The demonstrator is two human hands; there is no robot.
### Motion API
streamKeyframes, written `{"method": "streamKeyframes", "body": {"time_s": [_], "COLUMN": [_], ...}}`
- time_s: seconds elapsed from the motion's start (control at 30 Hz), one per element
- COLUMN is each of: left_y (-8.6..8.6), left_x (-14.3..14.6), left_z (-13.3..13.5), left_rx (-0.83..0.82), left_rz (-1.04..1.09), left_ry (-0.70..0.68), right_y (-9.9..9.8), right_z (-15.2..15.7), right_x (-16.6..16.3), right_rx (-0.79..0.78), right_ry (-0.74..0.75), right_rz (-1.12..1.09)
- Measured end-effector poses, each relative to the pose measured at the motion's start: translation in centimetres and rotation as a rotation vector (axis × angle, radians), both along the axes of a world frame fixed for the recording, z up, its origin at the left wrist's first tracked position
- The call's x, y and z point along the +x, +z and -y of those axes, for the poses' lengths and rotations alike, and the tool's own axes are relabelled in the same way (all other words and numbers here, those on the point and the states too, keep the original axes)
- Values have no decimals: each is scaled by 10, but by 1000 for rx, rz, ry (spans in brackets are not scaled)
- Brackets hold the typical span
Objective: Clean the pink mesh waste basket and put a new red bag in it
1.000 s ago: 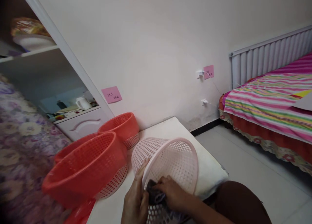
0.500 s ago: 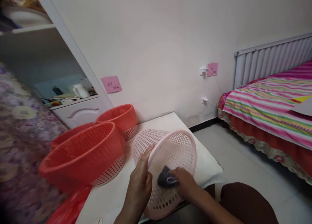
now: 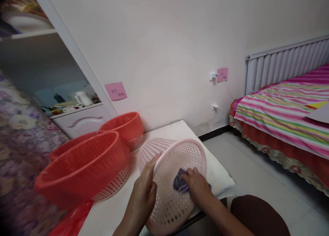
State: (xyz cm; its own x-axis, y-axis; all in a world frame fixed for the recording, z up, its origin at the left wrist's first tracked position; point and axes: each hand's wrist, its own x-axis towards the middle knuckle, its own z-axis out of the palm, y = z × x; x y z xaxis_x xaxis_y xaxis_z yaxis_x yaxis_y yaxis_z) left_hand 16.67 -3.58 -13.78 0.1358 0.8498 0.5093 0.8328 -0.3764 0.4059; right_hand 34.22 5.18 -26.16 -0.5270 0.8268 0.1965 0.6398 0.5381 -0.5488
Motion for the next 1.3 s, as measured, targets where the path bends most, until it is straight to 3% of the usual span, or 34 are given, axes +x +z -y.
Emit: {"method": "streamKeyframes", "body": {"time_s": [0.17, 0.27, 0.33, 0.43, 0.57, 0.67, 0.73, 0.83, 0.97, 1.13, 1.2, 1.3], "left_y": [39, 45, 29, -18, -79, -91, -81, -56, -26, -5, 0, 4], "left_x": [5, 6, 7, 10, 14, 8, 1, -10, -15, -12, -7, 1], "left_z": [-16, -18, -12, 4, 23, 28, 28, 26, 17, -3, -11, -20], "left_rx": [-177, -191, -135, -24, 81, 135, 145, 140, 98, 72, 56, 12], "left_rz": [-126, -170, -135, 30, 398, 445, 343, 176, 70, -39, -53, -50], "left_ry": [-85, -105, -93, -10, 227, 225, 175, 132, 55, -58, -70, -64], "right_y": [6, 1, -6, -13, -13, -10, -9, -10, -6, 10, 8, -5], "right_z": [-14, -14, -15, -12, 8, 29, 39, 37, 13, -15, -17, -9], "right_x": [15, 13, 10, 3, -16, -32, -39, -40, -17, 28, 34, 22], "right_rx": [60, 16, -27, -114, -300, -619, -665, -356, -112, 234, 217, -73], "right_ry": [-197, -188, -184, -132, 169, 409, 461, 393, 142, -258, -325, -216], "right_rz": [-25, -10, -14, -73, -225, -527, -646, -426, -181, -195, -211, -232]}}
